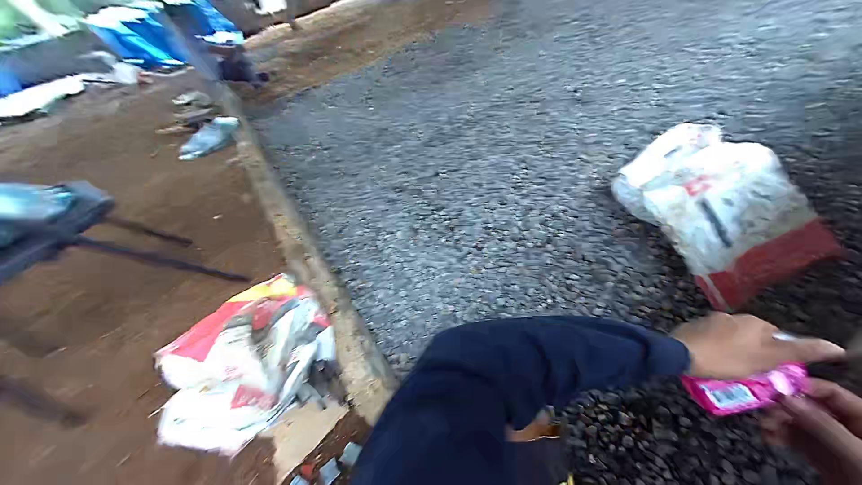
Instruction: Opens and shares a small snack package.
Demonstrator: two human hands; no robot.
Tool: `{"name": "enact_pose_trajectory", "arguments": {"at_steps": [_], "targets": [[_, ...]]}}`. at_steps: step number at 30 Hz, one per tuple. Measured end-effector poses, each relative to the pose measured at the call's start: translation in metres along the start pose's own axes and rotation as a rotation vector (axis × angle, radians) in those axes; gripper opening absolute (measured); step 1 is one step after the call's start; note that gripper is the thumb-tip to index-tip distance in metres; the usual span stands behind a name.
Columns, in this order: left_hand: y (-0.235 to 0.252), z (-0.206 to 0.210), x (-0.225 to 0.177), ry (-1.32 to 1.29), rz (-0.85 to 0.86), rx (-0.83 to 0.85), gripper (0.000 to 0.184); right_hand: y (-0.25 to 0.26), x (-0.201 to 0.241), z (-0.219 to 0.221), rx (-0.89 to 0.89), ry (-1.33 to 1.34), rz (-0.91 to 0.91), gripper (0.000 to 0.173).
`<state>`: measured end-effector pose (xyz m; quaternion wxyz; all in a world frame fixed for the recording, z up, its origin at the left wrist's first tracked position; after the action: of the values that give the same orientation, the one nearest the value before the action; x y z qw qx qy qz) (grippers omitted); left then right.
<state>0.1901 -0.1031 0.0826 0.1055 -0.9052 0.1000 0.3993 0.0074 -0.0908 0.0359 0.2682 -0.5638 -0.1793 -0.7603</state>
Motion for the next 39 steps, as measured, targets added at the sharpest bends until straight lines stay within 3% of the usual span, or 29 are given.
{"name": "enact_pose_trajectory", "arguments": {"at_steps": [3, 6, 10, 13, 17, 20, 26, 29, 32, 34, 39], "targets": [[-0.003, 0.001, 0.004, -0.246, -0.025, 0.024, 0.058, -0.008, 0.011, 0.015, -0.174, -0.086, -0.133, 0.026], [0.006, 0.014, 0.012, -0.496, -0.122, 0.136, 0.060, -0.012, 0.026, 0.020, -0.191, -0.265, -0.325, 0.027], [0.008, 0.019, 0.013, -0.587, -0.216, 0.193, 0.062, -0.017, 0.031, 0.022, -0.190, -0.482, -0.611, 0.021], [0.008, 0.026, 0.008, -0.649, -0.291, 0.266, 0.061, -0.018, 0.034, 0.024, -0.214, -0.543, -0.699, 0.016], [0.004, 0.036, -0.002, -0.662, -0.281, 0.345, 0.062, -0.018, 0.037, 0.025, -0.207, -0.580, -0.687, 0.011], [0.007, 0.037, 0.003, -0.541, -0.281, 0.315, 0.067, -0.018, 0.040, 0.023, -0.216, -0.648, -0.629, 0.012], [0.006, 0.025, -0.002, -0.239, -0.041, 0.345, 0.064, -0.016, 0.037, 0.019, -0.306, -0.769, -0.537, 0.016], [0.003, 0.034, -0.008, -0.362, 0.005, 0.439, 0.061, -0.016, 0.035, 0.020, -0.357, -0.777, -0.539, 0.019], [-0.002, 0.045, -0.009, -0.601, -0.153, 0.495, 0.064, -0.017, 0.036, 0.022, -0.390, -0.764, -0.543, 0.016], [-0.004, 0.047, -0.012, -0.629, -0.218, 0.447, 0.064, -0.017, 0.037, 0.022, -0.399, -0.769, -0.567, 0.015], [0.004, 0.034, -0.006, -0.477, -0.126, 0.260, 0.059, -0.015, 0.037, 0.022, -0.248, -0.814, -0.566, 0.017]]}}
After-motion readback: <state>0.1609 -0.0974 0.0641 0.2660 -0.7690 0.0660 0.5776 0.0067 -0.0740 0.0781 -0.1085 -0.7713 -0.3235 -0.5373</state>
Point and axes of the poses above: each hand's wrist, its own y-axis towards the middle knuckle, its own z-axis out of the palm, x = y × z, the point moved 4 cm from there along y, towards the middle knuckle, and after that the axes turned 15 degrees about y, right-handed, at the moved point
